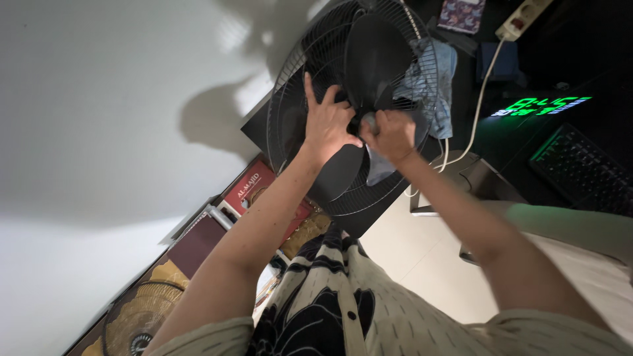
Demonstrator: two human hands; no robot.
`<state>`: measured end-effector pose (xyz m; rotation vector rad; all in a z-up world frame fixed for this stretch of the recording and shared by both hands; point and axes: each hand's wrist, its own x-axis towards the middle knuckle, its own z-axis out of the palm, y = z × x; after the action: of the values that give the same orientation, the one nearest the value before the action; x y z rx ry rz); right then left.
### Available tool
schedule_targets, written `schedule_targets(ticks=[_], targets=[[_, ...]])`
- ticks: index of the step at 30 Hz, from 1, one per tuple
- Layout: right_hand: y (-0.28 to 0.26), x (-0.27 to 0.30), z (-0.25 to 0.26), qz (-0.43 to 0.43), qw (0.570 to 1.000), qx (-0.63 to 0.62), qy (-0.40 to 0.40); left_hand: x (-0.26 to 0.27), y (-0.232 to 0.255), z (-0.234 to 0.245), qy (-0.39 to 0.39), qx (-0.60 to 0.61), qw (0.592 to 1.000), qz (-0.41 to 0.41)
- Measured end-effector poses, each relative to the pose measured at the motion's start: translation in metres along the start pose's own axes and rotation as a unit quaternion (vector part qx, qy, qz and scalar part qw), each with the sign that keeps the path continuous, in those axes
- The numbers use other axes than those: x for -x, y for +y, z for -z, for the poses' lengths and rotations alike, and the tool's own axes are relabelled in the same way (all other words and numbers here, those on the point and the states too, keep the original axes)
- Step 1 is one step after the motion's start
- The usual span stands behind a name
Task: The person assembles a table fan by hand. They first secure the fan blades onto the motor hub, then attach the front wire cage to complete the assembly.
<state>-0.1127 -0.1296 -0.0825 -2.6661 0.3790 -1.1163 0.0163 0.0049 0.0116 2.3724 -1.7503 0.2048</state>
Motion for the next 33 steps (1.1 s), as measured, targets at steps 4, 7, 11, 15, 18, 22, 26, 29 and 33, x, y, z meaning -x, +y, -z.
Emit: schedule_targets(ticks=[4,7,11,15,18,22,26,29,33], targets=[[-0.019,0.009,0.001,-0.131,0.991,-0.018,-0.024,0.0,-0.001,0.004,-0.009,-0.005,1.0,-0.002],[-0.03,0.013,-0.005,-0.202,0.979,0.004,-0.015,0.002,0.0,0.002,-0.007,-0.018,1.0,0.0],[-0.027,0.019,-0.016,-0.181,0.982,0.032,0.035,0.001,0.001,-0.003,-0.014,0.004,1.0,0.008],[-0.015,0.02,-0.02,-0.104,0.992,0.038,0.056,0.002,-0.001,-0.003,0.002,0.012,1.0,-0.003],[-0.008,0.019,-0.02,-0.063,0.995,0.04,0.064,0.002,0.0,-0.002,-0.007,0.014,1.0,0.001],[-0.005,0.018,-0.02,-0.056,0.996,0.029,0.061,0.004,0.0,-0.004,0.014,0.016,1.0,-0.005],[-0.008,0.02,-0.019,-0.089,0.994,0.011,0.054,0.004,0.003,0.001,-0.008,-0.005,1.0,0.004],[-0.022,0.022,-0.021,-0.154,0.987,0.021,0.039,0.003,0.01,0.016,-0.069,-0.064,0.996,0.009],[-0.035,0.024,-0.02,-0.225,0.973,0.044,0.003,0.016,0.02,0.044,-0.053,-0.236,0.969,0.05]])
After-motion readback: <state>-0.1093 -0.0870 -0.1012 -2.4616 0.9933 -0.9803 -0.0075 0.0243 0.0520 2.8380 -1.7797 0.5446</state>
